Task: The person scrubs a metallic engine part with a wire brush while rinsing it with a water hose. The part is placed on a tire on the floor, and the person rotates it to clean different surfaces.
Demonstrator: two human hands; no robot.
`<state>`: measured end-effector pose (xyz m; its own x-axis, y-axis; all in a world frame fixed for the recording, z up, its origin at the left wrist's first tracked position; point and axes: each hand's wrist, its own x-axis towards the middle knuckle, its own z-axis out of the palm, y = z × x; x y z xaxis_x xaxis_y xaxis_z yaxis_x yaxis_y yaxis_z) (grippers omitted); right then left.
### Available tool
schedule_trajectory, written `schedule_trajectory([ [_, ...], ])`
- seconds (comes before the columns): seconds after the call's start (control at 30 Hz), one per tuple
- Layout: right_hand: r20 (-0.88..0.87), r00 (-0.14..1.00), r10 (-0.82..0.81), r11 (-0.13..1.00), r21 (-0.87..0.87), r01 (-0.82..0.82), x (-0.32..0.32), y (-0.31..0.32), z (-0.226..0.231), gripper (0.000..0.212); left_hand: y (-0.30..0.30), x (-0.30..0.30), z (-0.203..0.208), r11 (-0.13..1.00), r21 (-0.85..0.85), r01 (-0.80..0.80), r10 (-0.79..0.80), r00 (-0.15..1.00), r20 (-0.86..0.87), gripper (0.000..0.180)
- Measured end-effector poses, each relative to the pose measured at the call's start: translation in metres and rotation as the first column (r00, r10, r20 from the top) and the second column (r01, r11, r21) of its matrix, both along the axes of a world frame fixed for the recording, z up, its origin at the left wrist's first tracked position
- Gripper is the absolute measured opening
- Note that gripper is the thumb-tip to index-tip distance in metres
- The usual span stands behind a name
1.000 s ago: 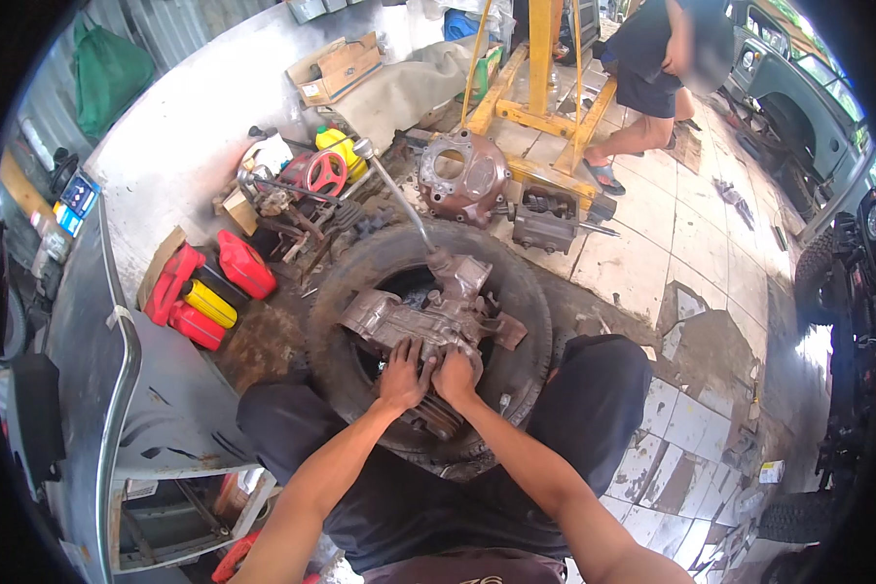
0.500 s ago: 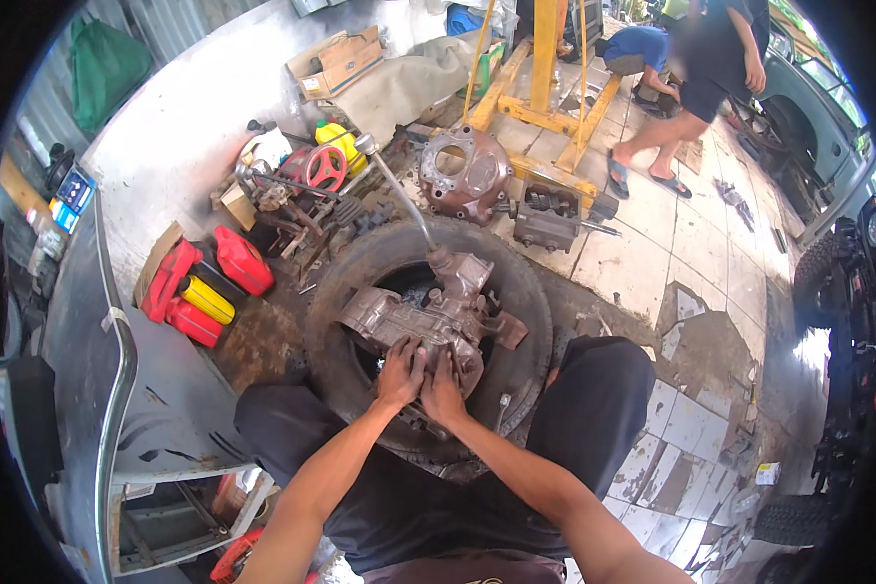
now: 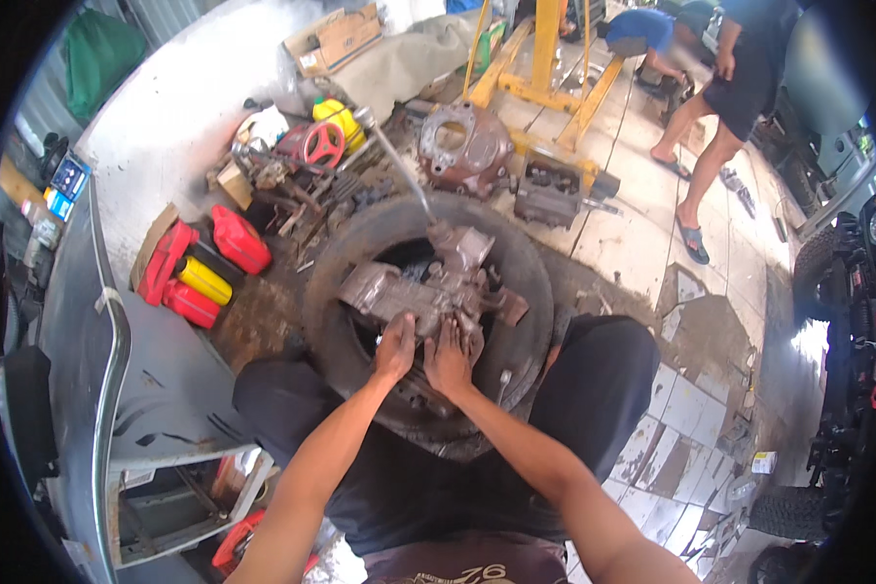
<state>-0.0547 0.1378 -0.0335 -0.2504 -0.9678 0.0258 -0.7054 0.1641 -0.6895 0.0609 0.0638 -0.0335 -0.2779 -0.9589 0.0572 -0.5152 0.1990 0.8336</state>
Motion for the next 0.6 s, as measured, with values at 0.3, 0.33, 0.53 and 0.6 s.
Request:
schedule_trajectory([
  [0.3, -0.112, 0.993, 0.039, 0.995, 0.101, -0.028, 0.002, 0.008, 0.01, 0.07, -0.004, 0.002, 0.016, 0.956, 0.289, -0.043, 0.096, 0.98, -0.172, 0.072],
  [0.33, -0.16, 0.985, 0.069, 0.993, 0.104, -0.053, 0.008, 0.02, 0.008, 0.07, -0.001, 0.001, 0.014, 0.95, 0.306, -0.065, 0.119, 0.98, -0.16, 0.076],
  [0.53, -0.024, 1.0, -0.004, 0.998, 0.069, 0.006, -0.007, -0.003, 0.012, 0.074, -0.005, 0.003, 0.023, 0.938, 0.346, -0.012, 0.097, 0.968, -0.231, 0.08],
  [0.6, -0.053, 0.996, 0.068, 0.992, 0.112, -0.062, 0.002, 0.004, 0.015, 0.075, -0.007, 0.004, 0.018, 0.935, 0.353, -0.028, 0.119, 0.964, -0.238, 0.08],
])
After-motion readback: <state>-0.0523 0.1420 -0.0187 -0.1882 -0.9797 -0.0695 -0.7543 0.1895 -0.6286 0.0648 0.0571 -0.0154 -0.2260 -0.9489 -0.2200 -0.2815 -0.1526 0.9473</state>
